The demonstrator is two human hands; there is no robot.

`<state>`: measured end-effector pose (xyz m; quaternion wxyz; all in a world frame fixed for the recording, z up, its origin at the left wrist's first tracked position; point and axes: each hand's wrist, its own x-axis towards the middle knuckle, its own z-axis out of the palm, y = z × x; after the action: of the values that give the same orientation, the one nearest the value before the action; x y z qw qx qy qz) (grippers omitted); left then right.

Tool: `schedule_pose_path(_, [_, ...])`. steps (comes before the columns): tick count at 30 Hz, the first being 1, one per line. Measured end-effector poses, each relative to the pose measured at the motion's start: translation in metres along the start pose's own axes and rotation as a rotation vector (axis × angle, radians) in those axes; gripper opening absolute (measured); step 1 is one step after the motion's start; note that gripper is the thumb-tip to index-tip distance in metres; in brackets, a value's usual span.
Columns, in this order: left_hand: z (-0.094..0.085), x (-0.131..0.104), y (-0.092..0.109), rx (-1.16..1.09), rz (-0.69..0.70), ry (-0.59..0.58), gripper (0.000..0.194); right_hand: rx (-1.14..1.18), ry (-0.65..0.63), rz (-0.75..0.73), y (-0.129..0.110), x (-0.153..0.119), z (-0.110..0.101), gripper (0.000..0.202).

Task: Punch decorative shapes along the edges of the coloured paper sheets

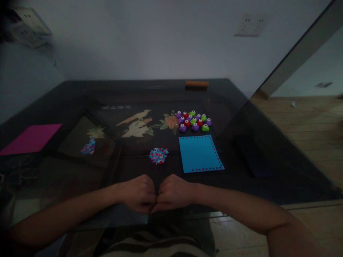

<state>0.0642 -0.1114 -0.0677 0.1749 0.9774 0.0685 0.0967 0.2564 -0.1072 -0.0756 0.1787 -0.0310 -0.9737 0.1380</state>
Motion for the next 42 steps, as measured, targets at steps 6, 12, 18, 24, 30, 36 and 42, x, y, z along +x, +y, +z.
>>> schedule_pose_path(6, [0.0006, -0.0001, -0.0004, 0.002, 0.013, 0.017, 0.019, -0.033, -0.043, -0.005, 0.0002, 0.0001, -0.0017, 0.046])
schedule_pose_path(12, [-0.0008, 0.0006, 0.0010, 0.019, -0.004, -0.023, 0.015, -0.030, -0.032, -0.012, 0.0006, -0.0001, -0.0020, 0.047])
schedule_pose_path(18, [-0.0020, 0.0013, 0.0011, 0.035, -0.013, -0.052, 0.014, -0.032, -0.040, -0.007, 0.0003, 0.0004, -0.0034, 0.045])
schedule_pose_path(24, [-0.0011, 0.0019, 0.0018, 0.080, -0.018, -0.057, 0.015, -0.041, -0.035, -0.010, 0.0009, 0.0009, -0.0014, 0.046])
schedule_pose_path(30, [0.0015, 0.0009, 0.0011, 0.087, 0.002, -0.032, 0.017, -0.039, -0.024, -0.013, 0.0015, -0.0003, 0.0006, 0.045])
schedule_pose_path(36, [0.0008, 0.0007, 0.0008, 0.067, 0.000, -0.018, 0.016, -0.038, 0.027, -0.011, 0.0017, -0.0001, -0.0002, 0.045])
schedule_pose_path(42, [0.0006, 0.0010, 0.0007, 0.076, -0.010, -0.032, 0.016, -0.027, -0.007, -0.004, 0.0014, 0.0000, -0.0002, 0.046])
